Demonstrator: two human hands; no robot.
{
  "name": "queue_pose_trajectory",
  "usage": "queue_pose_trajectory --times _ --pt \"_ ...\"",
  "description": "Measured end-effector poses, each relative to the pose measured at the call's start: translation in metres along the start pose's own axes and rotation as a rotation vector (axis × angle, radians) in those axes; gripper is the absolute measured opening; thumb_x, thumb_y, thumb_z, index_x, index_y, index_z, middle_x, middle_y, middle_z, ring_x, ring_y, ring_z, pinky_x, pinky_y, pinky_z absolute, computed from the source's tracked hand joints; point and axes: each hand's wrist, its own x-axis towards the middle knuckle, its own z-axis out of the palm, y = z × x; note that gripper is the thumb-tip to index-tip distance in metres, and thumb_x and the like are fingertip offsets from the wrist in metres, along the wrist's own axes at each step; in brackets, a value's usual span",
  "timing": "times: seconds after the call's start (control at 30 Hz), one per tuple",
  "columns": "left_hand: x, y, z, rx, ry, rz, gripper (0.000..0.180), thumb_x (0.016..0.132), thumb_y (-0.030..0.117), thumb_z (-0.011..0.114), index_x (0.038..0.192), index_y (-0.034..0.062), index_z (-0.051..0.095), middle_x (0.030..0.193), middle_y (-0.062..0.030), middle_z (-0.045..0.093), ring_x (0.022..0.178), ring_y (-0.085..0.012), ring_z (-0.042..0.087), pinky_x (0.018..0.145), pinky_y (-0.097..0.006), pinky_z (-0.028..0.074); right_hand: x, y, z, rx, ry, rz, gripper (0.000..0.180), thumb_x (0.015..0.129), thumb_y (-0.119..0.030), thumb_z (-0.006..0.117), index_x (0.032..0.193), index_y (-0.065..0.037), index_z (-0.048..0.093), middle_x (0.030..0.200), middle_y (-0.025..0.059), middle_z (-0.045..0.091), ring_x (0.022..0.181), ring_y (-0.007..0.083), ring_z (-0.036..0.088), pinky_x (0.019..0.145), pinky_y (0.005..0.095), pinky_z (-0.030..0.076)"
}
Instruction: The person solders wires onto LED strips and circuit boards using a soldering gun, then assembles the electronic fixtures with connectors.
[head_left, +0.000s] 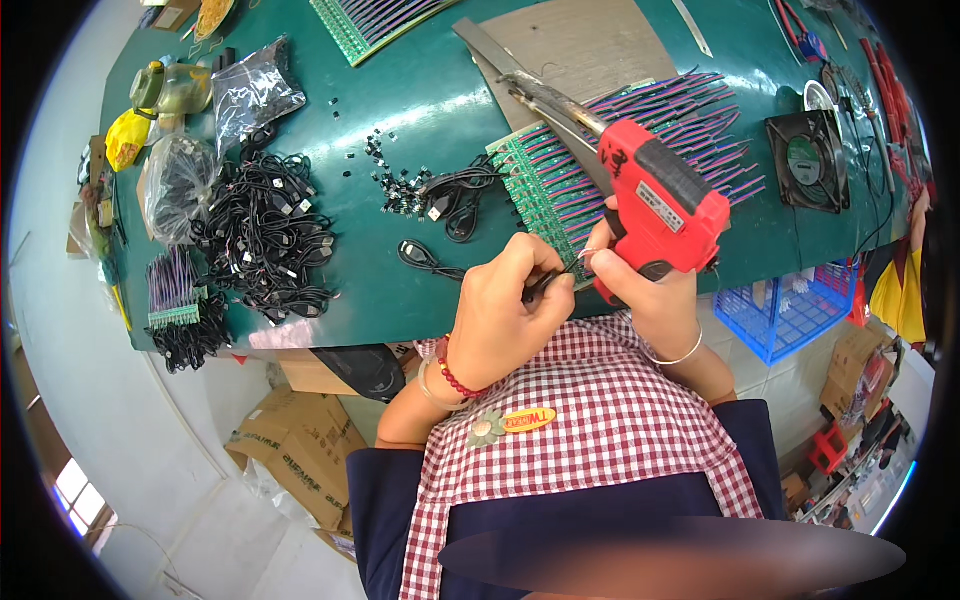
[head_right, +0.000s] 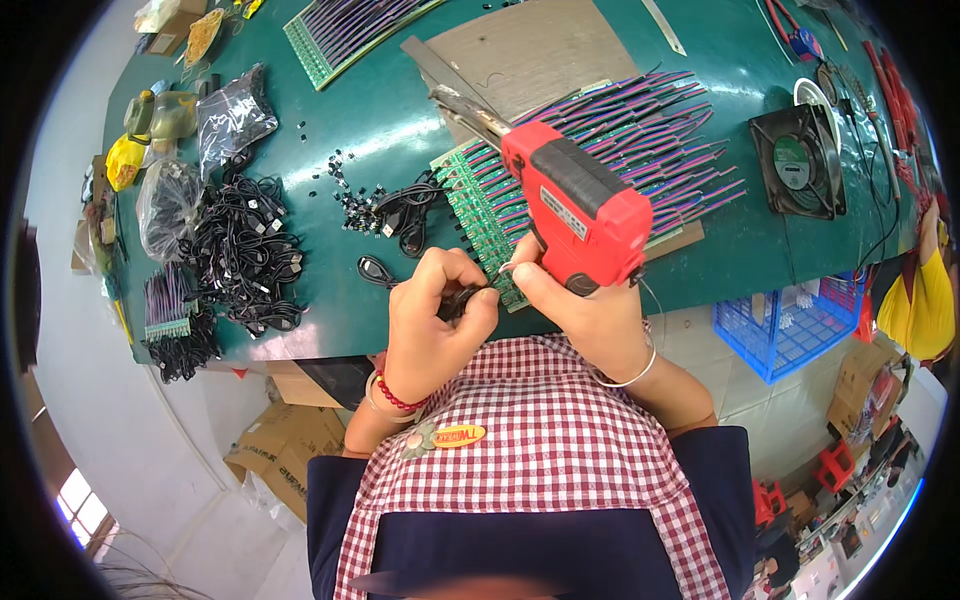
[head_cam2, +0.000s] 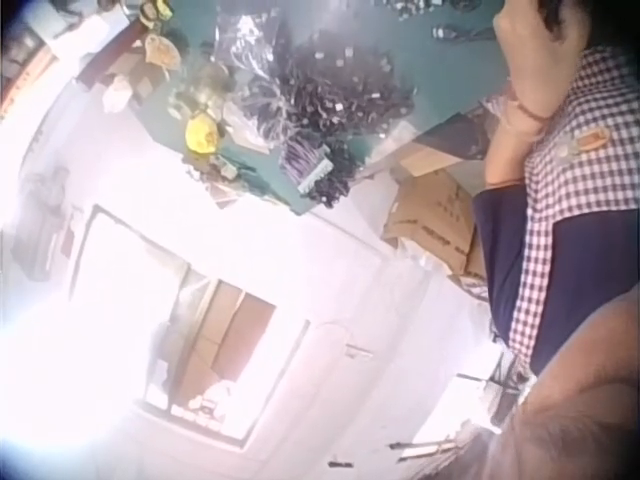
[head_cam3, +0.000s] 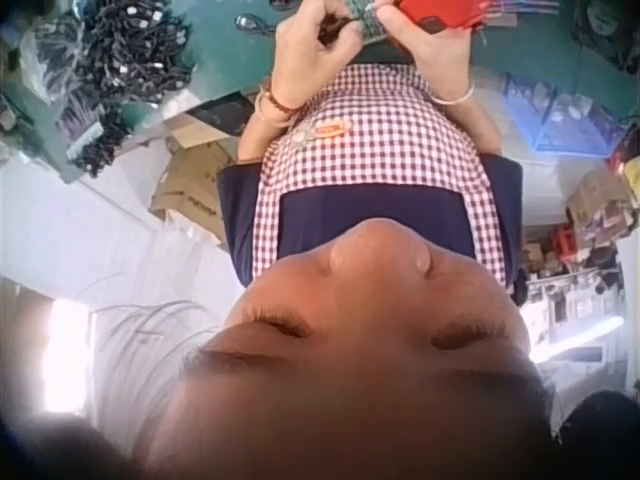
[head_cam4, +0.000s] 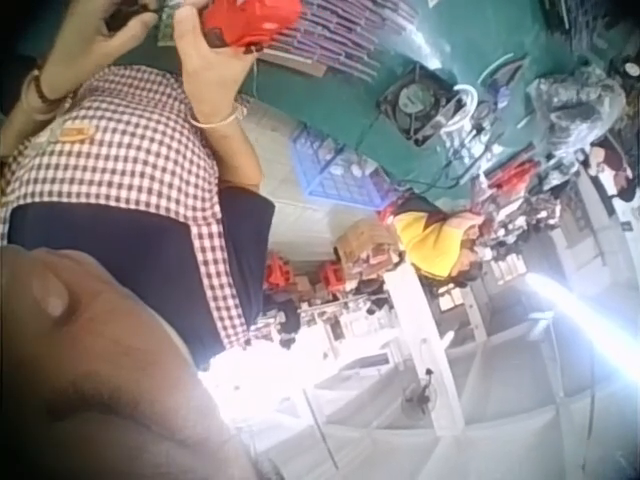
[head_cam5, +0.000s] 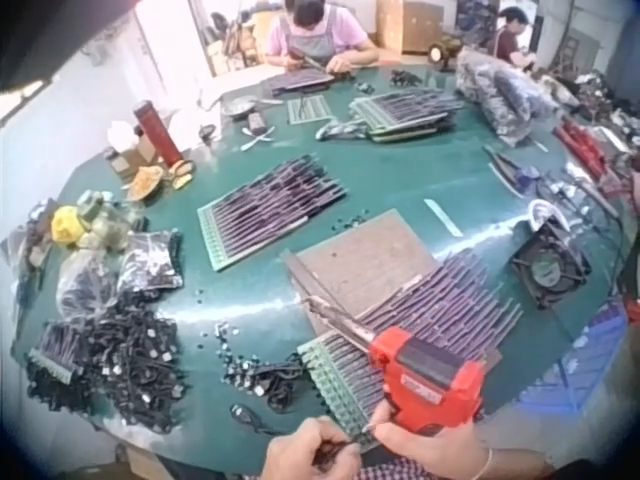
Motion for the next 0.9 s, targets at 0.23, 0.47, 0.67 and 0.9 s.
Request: queue_pose_trajectory --times 0.23,0.47,0.67,0.9 --pt "0.0020 0.0001 0.0018 0.002 -0.005 -0.008 0.015 0.075 -0.002 0.063 0.086 0.0000 0.053 0.063 -0.0061 0.054 0.053 -0.0103 0.053 0.048 -0.024 0.042 -0.0021 -0.0029 0.0020 -0.040 -0.007 0.031 0.046 0.079 0.004 0.058 0.122 0.001 0.042 0.086 0.0053 0.057 0.079 0.0115 0.055 0.070 0.0248 0.045" --pt "-0.0002 -0.0005 0.0019 -0.219 -0.028 -0.222 0.011 0.078 0.002 0.062 0.082 -0.0006 0.053 0.062 -0.0016 0.056 0.051 -0.0041 0.048 0.046 -0.021 0.039 -0.0027 -0.0039 0.0033 -0.079 -0.048 -0.095 0.031 0.080 0.005 0.058 0.108 -0.001 0.048 0.087 0.0042 0.057 0.079 0.0097 0.055 0.068 0.0245 0.045" --pt "0.0032 0.0009 -0.0010 -0.251 -0.122 -0.290 0.008 0.079 0.002 0.061 0.081 -0.0001 0.054 0.063 -0.0011 0.056 0.054 -0.0035 0.048 0.047 -0.021 0.038 -0.0059 0.0031 0.0016 -0.216 -0.034 -0.149 0.019 0.078 0.005 0.059 0.095 -0.001 0.056 0.083 0.0039 0.057 0.075 0.0093 0.056 0.063 0.0247 0.046" --pt "0.0007 -0.0008 0.0031 -0.184 -0.059 -0.089 0.011 0.075 -0.002 0.061 0.081 0.0004 0.053 0.073 -0.0038 0.054 0.057 -0.0064 0.048 0.049 -0.021 0.039 -0.0016 0.0007 0.0038 0.142 0.012 0.039 0.031 0.077 0.003 0.060 0.107 0.001 0.053 0.083 0.0036 0.058 0.077 0.0104 0.057 0.069 0.0243 0.046"
